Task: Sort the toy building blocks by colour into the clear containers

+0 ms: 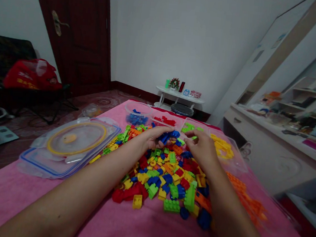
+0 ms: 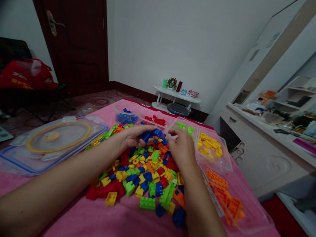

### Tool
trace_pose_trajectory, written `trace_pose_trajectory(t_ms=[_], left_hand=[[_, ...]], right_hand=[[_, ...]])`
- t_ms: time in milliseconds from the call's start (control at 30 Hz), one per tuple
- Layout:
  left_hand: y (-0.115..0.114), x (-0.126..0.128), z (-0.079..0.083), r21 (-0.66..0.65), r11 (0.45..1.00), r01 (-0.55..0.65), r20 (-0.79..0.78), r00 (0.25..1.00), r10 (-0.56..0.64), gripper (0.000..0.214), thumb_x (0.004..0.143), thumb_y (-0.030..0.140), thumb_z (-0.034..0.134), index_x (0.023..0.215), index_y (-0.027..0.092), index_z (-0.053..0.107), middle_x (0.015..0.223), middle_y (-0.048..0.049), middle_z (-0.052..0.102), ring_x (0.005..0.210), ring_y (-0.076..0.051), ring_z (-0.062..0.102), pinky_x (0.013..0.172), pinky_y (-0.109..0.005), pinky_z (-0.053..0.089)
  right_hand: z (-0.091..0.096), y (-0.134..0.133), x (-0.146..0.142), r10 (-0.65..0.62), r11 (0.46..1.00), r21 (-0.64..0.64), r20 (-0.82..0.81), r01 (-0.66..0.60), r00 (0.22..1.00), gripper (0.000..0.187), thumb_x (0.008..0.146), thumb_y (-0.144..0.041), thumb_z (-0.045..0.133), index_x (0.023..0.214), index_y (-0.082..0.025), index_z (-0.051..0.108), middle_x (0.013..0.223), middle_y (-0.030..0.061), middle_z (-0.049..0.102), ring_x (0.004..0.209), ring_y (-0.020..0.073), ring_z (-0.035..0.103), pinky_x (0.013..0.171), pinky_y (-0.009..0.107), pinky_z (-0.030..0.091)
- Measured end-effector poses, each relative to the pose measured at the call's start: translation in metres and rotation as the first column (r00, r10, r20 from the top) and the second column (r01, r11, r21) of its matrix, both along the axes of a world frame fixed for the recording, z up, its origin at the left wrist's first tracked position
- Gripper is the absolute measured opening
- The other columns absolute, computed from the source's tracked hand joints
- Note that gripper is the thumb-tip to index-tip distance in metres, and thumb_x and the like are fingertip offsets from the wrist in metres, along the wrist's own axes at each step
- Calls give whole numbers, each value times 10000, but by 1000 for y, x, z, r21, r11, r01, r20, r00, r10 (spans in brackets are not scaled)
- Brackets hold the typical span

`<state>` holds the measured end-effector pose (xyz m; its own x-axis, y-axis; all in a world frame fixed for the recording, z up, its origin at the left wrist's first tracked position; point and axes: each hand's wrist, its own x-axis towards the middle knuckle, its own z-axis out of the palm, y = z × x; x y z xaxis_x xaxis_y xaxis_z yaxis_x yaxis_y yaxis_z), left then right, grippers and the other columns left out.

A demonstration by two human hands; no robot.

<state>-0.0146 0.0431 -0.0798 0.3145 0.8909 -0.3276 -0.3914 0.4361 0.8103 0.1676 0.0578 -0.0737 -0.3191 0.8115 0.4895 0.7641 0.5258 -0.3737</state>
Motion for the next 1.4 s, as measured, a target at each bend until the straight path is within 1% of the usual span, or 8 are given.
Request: trace_pose_trajectory(t_ms=[233,433,533,600,800,1067,1267,1400], left_hand=[[-1,-8,-1,381,922,-67,-426,872,240,241,727,347,641,884,170,597,710,0,600,454,-59,515,340,-116,260],[10,-39,-4,612,762,211,-761,422,493,226,664,349,648,807,175,664,745,-21,627,631,-127,569,545,-198,396],[7,-53,2,515,786,343,-853,113,510,209,595,337,683,766,218,698,790,-22,652,744,-164,568,605,-209,378],[2,-56,8,444,813,377,-880,15,474,220,560,348,703,752,241,707,805,-20,661,739,-171,566,599,-214,363],[-8,-35,12,399,835,379,-892,-50,449,260,582,460,674,639,206,693,624,-51,626,617,-187,557,559,-245,353],[-16,-10,4,333,816,473,-923,-14,385,223,564,351,703,749,227,720,769,-71,686,741,-228,607,643,-266,415],[-19,-7,4,259,784,564,-914,-118,387,238,607,329,672,820,232,715,867,-99,691,826,-273,616,706,-309,437],[-15,-10,0,324,762,560,-909,-39,415,208,588,256,666,790,236,716,783,-70,683,789,-248,611,689,-284,429]], right_hand=[[-23,6,9,-94,931,-233,589,280,802,396,716,-333,587,1102,-253,626,1108,113,634,1031,302,583,762,382,437],[-27,7,5,-76,921,-260,609,290,789,368,717,-344,569,1063,-234,628,1111,126,608,1015,291,590,758,372,432],[-27,6,5,-82,928,-236,624,287,777,326,715,-308,558,1021,-223,632,1080,123,613,987,278,598,748,361,431],[-26,4,4,-74,931,-235,631,281,772,315,721,-304,546,1010,-216,633,1057,121,620,971,276,603,732,354,435],[-27,3,3,-106,919,-246,602,310,792,339,719,-302,538,1029,-201,631,1099,139,602,984,278,598,723,347,444],[-27,5,5,-103,920,-252,583,300,806,295,697,-292,543,959,-199,643,1035,128,638,947,273,613,704,334,435],[-30,9,7,-131,909,-259,565,326,815,300,713,-292,527,962,-190,661,1035,142,658,979,277,609,728,334,432],[-31,11,8,-143,909,-249,568,335,810,281,714,-330,521,894,-172,668,981,146,675,909,274,629,678,320,429]])
